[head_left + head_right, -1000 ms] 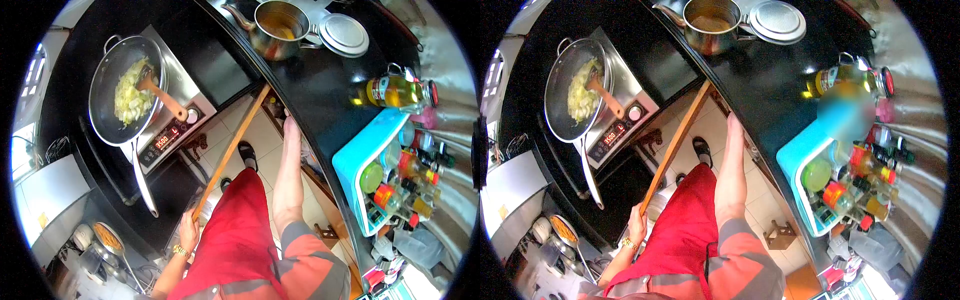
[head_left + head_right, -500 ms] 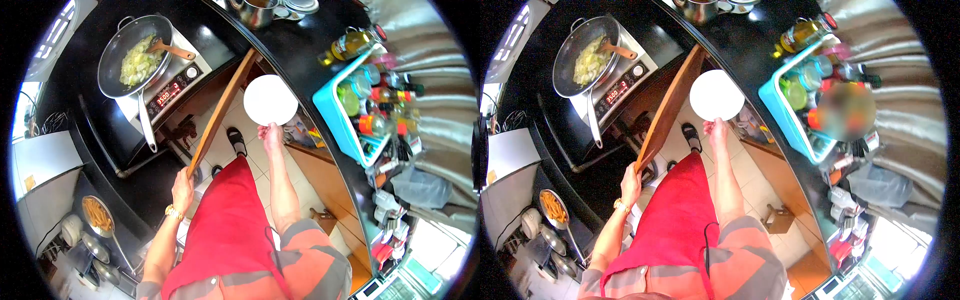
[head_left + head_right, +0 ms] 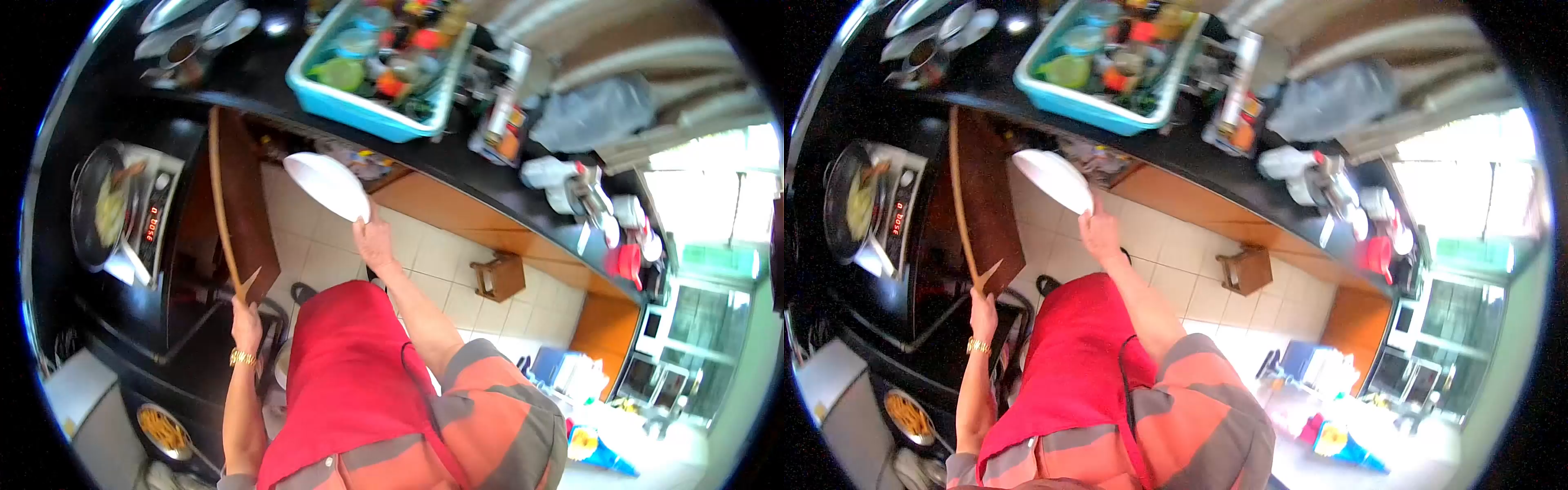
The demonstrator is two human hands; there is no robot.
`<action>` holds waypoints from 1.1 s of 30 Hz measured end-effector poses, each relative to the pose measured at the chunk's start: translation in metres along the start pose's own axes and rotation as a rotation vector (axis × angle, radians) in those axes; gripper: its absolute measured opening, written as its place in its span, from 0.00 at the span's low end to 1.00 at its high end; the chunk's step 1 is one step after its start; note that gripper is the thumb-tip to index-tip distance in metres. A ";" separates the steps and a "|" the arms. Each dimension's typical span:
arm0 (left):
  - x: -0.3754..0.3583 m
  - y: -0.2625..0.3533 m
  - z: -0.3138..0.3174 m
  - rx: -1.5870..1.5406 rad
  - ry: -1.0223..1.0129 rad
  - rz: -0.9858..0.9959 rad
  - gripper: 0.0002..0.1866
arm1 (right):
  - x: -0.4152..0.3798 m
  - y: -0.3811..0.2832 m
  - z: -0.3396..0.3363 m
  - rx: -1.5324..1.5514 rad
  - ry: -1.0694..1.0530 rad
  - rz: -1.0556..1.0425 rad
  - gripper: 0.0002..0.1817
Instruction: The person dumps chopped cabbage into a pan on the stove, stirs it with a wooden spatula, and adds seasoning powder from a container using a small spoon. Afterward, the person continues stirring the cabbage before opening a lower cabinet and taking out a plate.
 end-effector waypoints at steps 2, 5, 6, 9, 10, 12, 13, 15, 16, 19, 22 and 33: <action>0.002 0.003 0.015 0.076 -0.052 0.011 0.23 | -0.013 0.006 -0.051 -0.014 0.049 -0.001 0.31; 0.003 0.032 0.038 0.171 -0.100 0.048 0.25 | -0.034 0.048 -0.117 -0.013 0.096 0.003 0.30; 0.008 0.036 0.049 0.177 -0.096 0.078 0.25 | -0.043 0.071 -0.137 0.011 0.110 0.036 0.29; 0.045 0.000 0.102 0.064 -0.077 0.100 0.21 | -0.090 0.152 -0.197 0.256 0.127 0.326 0.22; 0.061 -0.012 0.121 0.022 -0.069 0.096 0.19 | -0.111 0.180 -0.216 0.476 0.166 0.456 0.18; 0.065 0.024 0.140 -0.136 -0.156 -0.059 0.18 | -0.167 0.267 -0.233 0.475 0.243 0.510 0.15; 0.059 0.048 0.144 -0.177 -0.185 -0.151 0.19 | -0.195 0.302 -0.248 0.577 0.289 0.637 0.14; 0.065 0.088 0.161 -0.198 -0.237 -0.169 0.19 | -0.250 0.349 -0.295 0.947 0.449 1.081 0.13; 0.066 0.103 0.169 -0.227 -0.271 -0.215 0.19 | -0.269 0.380 -0.319 1.012 0.546 1.095 0.14; 0.070 0.165 0.188 -0.314 -0.279 -0.268 0.15 | -0.279 0.448 -0.422 1.075 0.844 0.909 0.17; 0.105 0.189 0.210 -0.271 -0.272 -0.281 0.17 | -0.252 0.523 -0.512 1.125 0.943 0.657 0.22; 0.138 0.261 0.228 -0.285 -0.298 -0.273 0.23 | -0.150 0.671 -0.613 1.402 1.103 0.693 0.11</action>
Point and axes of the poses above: each hand's wrist, its own x-axis towards the middle knuckle, its own z-axis out of the palm, y = z × x, the point moved 8 cm from there along x, towards the middle knuckle, and after that the axes turned 5 degrees about z, right-handed, at the moved point
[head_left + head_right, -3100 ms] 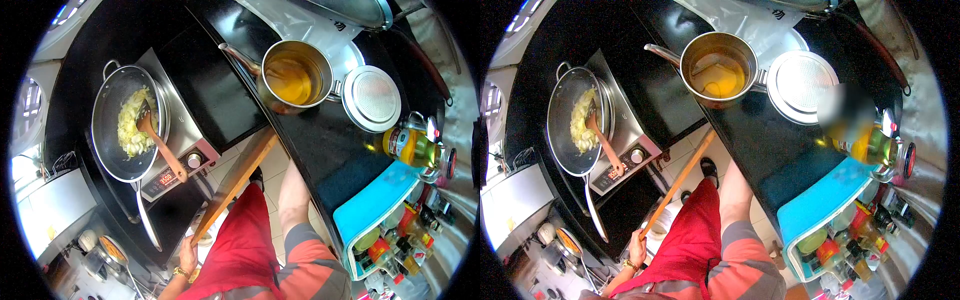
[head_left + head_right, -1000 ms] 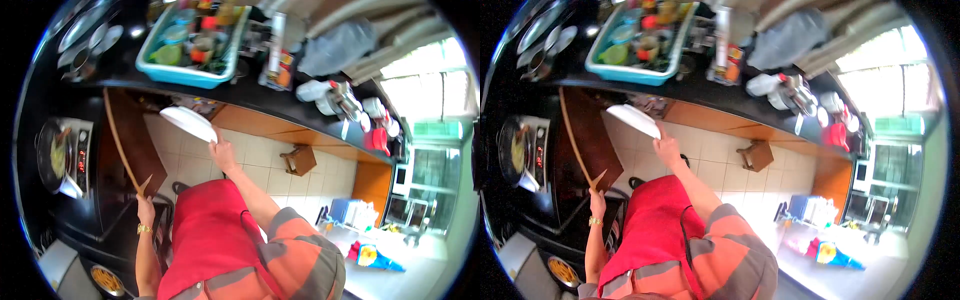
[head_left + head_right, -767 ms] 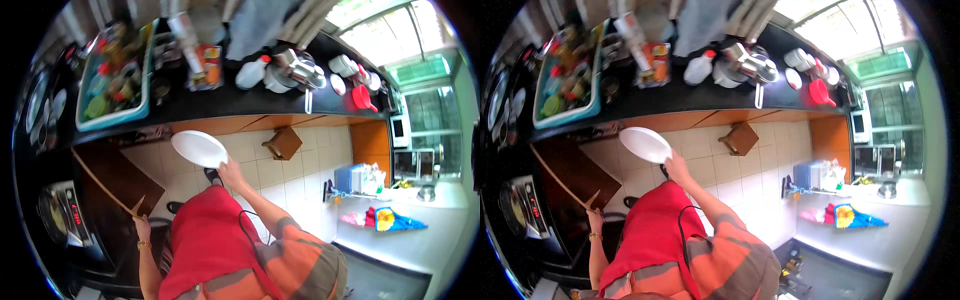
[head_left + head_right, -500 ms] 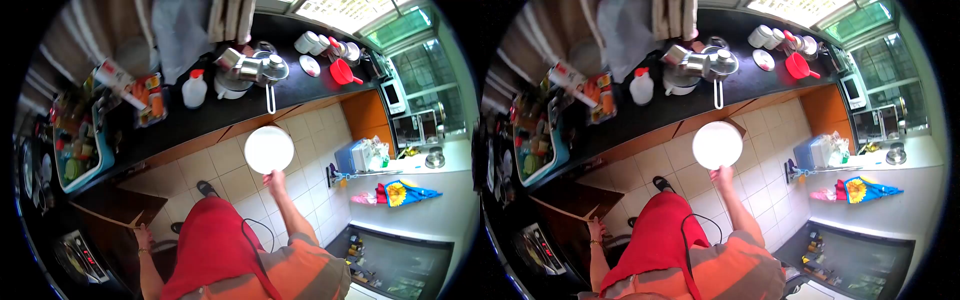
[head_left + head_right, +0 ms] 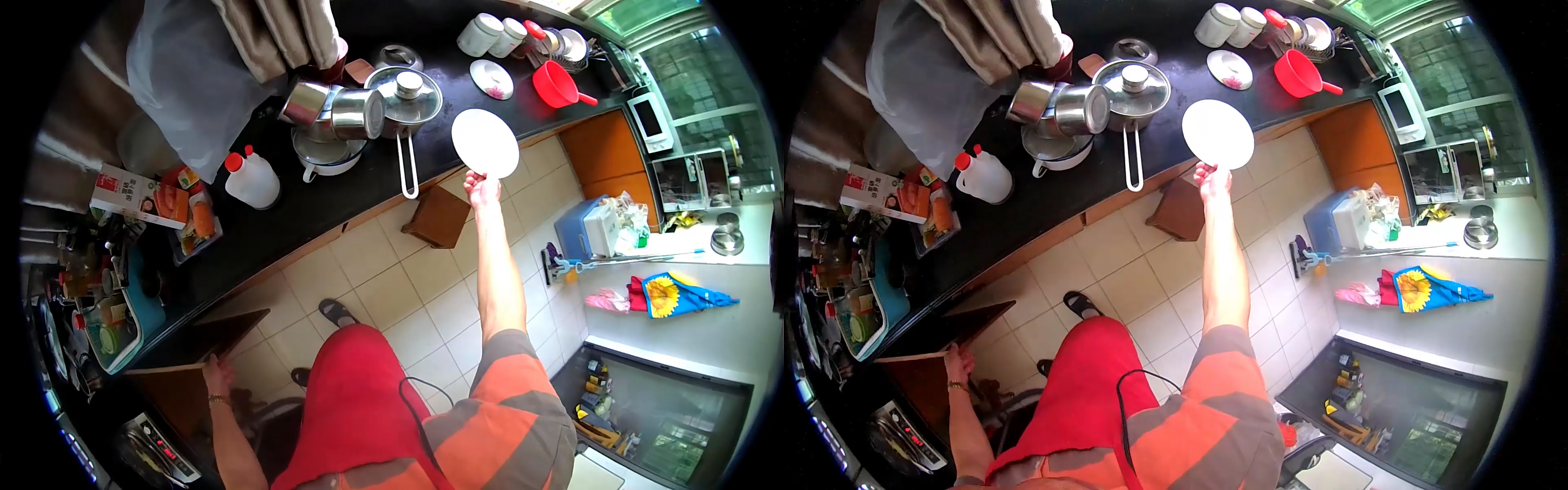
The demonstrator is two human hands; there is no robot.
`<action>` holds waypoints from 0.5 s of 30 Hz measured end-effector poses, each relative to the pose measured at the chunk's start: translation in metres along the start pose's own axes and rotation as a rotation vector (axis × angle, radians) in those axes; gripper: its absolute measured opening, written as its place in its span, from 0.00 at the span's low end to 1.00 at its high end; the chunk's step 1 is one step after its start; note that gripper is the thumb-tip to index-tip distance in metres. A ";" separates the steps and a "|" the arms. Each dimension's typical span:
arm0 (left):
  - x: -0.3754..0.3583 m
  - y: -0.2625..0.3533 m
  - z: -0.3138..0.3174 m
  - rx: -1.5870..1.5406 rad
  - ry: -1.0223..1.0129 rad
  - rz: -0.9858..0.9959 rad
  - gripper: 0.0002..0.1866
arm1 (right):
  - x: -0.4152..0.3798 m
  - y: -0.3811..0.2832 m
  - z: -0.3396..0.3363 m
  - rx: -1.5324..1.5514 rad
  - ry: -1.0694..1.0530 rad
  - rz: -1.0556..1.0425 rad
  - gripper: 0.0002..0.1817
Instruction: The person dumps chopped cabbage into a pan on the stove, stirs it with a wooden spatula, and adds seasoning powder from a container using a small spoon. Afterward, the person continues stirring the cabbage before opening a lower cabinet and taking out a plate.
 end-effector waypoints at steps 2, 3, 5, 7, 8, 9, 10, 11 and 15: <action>0.002 0.001 0.000 0.005 0.023 -0.016 0.23 | 0.006 -0.003 0.003 0.002 0.038 0.005 0.11; 0.003 0.002 -0.001 0.008 0.040 -0.027 0.23 | 0.007 -0.004 0.008 -0.015 0.014 -0.001 0.11; 0.008 0.004 0.000 -0.022 0.013 -0.029 0.23 | 0.021 -0.001 0.008 -0.015 0.010 0.007 0.12; 0.008 0.006 0.000 -0.054 -0.011 -0.032 0.23 | 0.026 0.000 0.012 0.003 -0.007 0.011 0.12; 0.007 0.011 0.003 -0.054 -0.030 -0.005 0.23 | 0.035 0.002 0.013 0.021 -0.014 0.010 0.13; 0.007 0.017 0.007 -0.054 -0.049 0.021 0.23 | 0.043 0.002 0.011 0.016 0.015 0.010 0.13; 0.005 0.025 0.018 -0.059 -0.041 0.016 0.23 | 0.042 0.000 0.016 0.011 0.043 0.011 0.13; -0.005 0.044 0.032 -0.136 0.012 0.036 0.21 | 0.053 0.000 0.016 -0.005 0.019 0.026 0.13; 0.016 0.042 0.030 -0.402 -0.009 0.145 0.15 | 0.088 0.057 0.070 -0.042 -0.147 0.107 0.17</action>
Point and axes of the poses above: each hand's wrist, its own x-axis towards the middle knuckle, its own z-axis out of the palm, y = z × x, the point moved 8 cm from there along x, towards the middle knuckle, and after that the axes turned 5 degrees about z, right-handed, at the moved point
